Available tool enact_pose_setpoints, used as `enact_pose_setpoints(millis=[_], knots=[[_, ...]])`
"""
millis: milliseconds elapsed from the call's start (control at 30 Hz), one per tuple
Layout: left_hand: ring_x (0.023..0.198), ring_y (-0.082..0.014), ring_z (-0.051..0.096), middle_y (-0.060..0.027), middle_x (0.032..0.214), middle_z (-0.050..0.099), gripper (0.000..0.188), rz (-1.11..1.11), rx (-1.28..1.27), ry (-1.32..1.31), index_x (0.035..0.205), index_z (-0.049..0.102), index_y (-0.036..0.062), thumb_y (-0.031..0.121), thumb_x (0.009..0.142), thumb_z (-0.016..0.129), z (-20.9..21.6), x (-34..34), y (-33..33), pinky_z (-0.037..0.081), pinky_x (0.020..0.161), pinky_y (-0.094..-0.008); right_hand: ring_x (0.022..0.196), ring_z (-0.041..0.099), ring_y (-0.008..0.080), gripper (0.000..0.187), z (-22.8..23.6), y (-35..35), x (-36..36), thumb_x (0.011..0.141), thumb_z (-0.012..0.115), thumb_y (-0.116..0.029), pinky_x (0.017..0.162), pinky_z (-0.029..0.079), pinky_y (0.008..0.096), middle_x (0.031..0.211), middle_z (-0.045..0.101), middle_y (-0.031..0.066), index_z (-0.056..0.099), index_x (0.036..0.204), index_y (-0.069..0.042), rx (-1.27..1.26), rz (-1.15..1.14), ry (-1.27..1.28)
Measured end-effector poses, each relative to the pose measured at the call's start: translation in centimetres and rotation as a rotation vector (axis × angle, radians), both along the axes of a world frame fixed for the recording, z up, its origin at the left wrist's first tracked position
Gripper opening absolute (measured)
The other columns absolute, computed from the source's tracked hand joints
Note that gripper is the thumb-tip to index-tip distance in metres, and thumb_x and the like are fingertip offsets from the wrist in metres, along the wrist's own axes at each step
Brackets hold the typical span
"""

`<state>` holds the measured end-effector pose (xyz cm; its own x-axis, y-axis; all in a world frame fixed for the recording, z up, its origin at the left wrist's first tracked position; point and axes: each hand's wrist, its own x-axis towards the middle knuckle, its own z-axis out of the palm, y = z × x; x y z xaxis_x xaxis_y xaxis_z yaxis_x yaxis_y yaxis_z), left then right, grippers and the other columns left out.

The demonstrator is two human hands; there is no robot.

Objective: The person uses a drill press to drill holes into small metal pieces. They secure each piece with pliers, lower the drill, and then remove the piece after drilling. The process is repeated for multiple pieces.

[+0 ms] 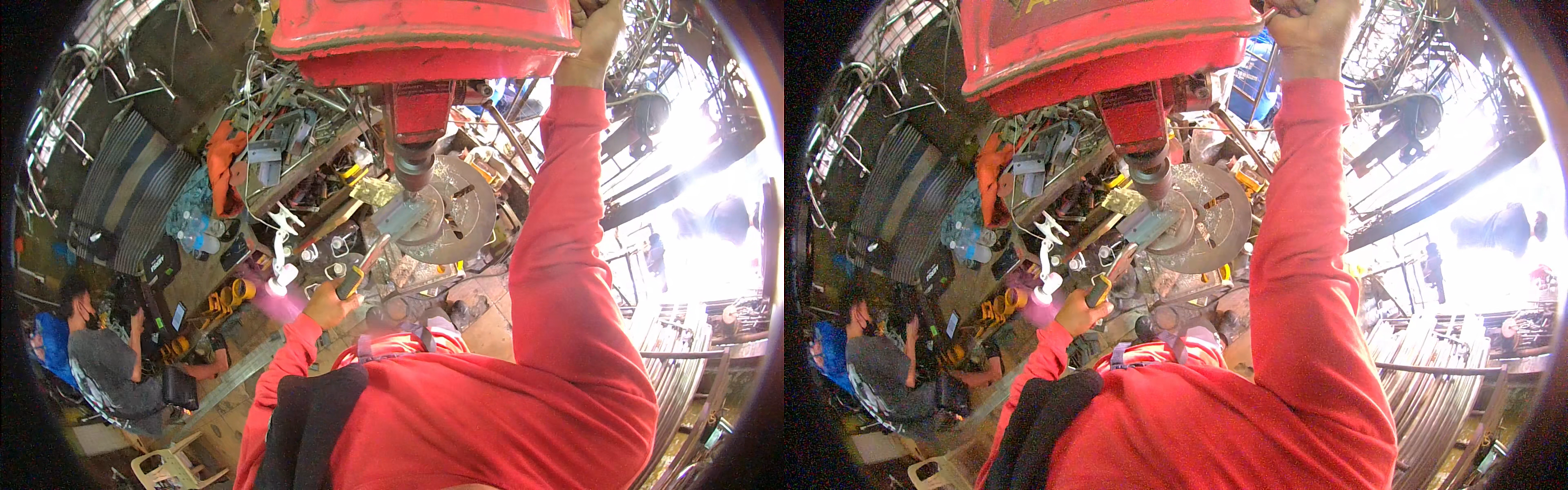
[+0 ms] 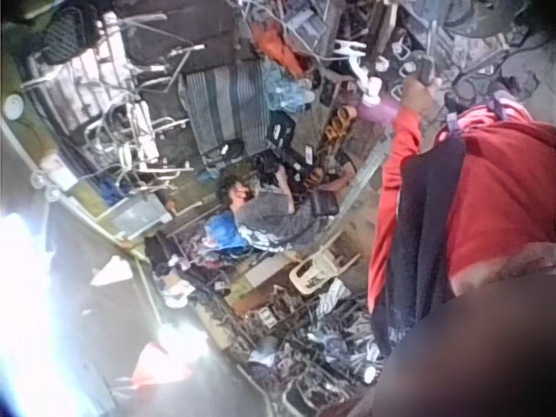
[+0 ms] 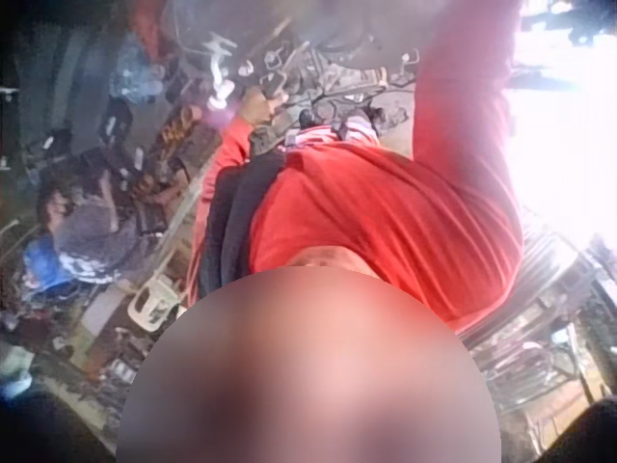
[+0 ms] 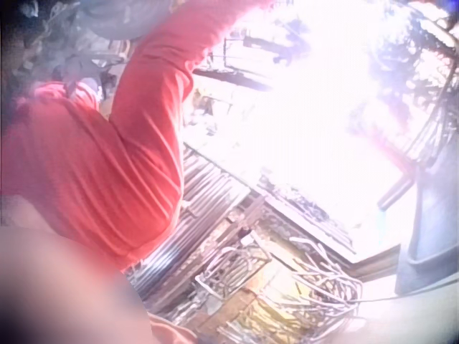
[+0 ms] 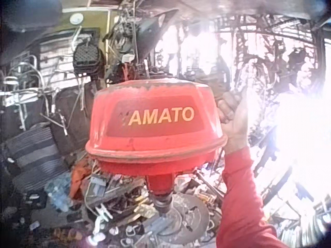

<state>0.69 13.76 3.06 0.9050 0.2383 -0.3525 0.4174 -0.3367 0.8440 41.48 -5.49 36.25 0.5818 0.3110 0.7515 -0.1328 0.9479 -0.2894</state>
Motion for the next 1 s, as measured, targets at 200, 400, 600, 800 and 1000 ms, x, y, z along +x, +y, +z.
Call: enact_pose_setpoints(millis=[200,400,600,800,1000], knots=[[0.060,-0.0117,0.058,-0.0047,0.068,0.058,0.029,0.059,-0.233,0.183,0.098,0.060,0.0032,0.024,0.082,0.073,0.4,-0.1,0.3,0.045,0.054,-0.0296,0.039,0.023,0.0064,0.041,-0.1,-0.1,0.3,0.103,0.036,-0.043,0.031,0.019,0.0218,0.054,0.028,-0.0050,0.041,0.072,-0.017,0.001,0.028,-0.079],[0.052,-0.0070,0.046,0.0010,0.065,0.054,0.023,0.021,-0.421,0.118,0.092,0.057,0.0056,0.018,0.082,0.074,-0.3,0.0,0.6,0.039,0.048,-0.0248,0.039,0.022,0.0064,0.041,-0.2,-0.2,-0.1,0.103,0.036,-0.044,0.031,0.019,0.0219,0.054,0.027,-0.0049,0.041,0.072,-0.016,-0.005,-0.019,-0.082],[0.051,-0.0071,0.046,0.0005,0.065,0.055,0.022,0.030,-0.373,0.095,0.089,0.059,0.0039,0.017,0.081,0.074,-0.5,-0.1,0.7,0.038,0.047,-0.0246,0.040,0.021,0.0064,0.040,0.2,-0.1,-1.5,0.102,0.040,-0.043,0.032,0.018,0.0224,0.054,0.025,-0.0053,0.041,0.073,-0.015,-0.004,-0.150,-0.017],[0.053,-0.0067,0.047,0.0009,0.068,0.053,0.021,0.039,-0.334,0.151,0.088,0.055,0.0047,0.010,0.081,0.074,-0.6,0.0,0.8,0.037,0.046,-0.0234,0.040,0.018,0.0061,0.038,0.5,0.0,-2.1,0.101,0.046,-0.039,0.034,0.016,0.0226,0.054,0.023,-0.0057,0.039,0.072,-0.015,0.020,-0.213,0.057],[0.053,-0.0089,0.048,-0.0009,0.067,0.056,0.029,0.038,-0.287,0.138,0.092,0.061,0.0005,0.020,0.079,0.078,-0.5,0.1,0.9,0.040,0.048,-0.0266,0.040,0.019,0.0065,0.036,0.1,-0.4,-1.2,0.102,0.044,-0.035,0.035,0.019,0.0220,0.054,0.023,-0.0049,0.039,0.073,-0.015,0.028,-0.179,-0.018]])
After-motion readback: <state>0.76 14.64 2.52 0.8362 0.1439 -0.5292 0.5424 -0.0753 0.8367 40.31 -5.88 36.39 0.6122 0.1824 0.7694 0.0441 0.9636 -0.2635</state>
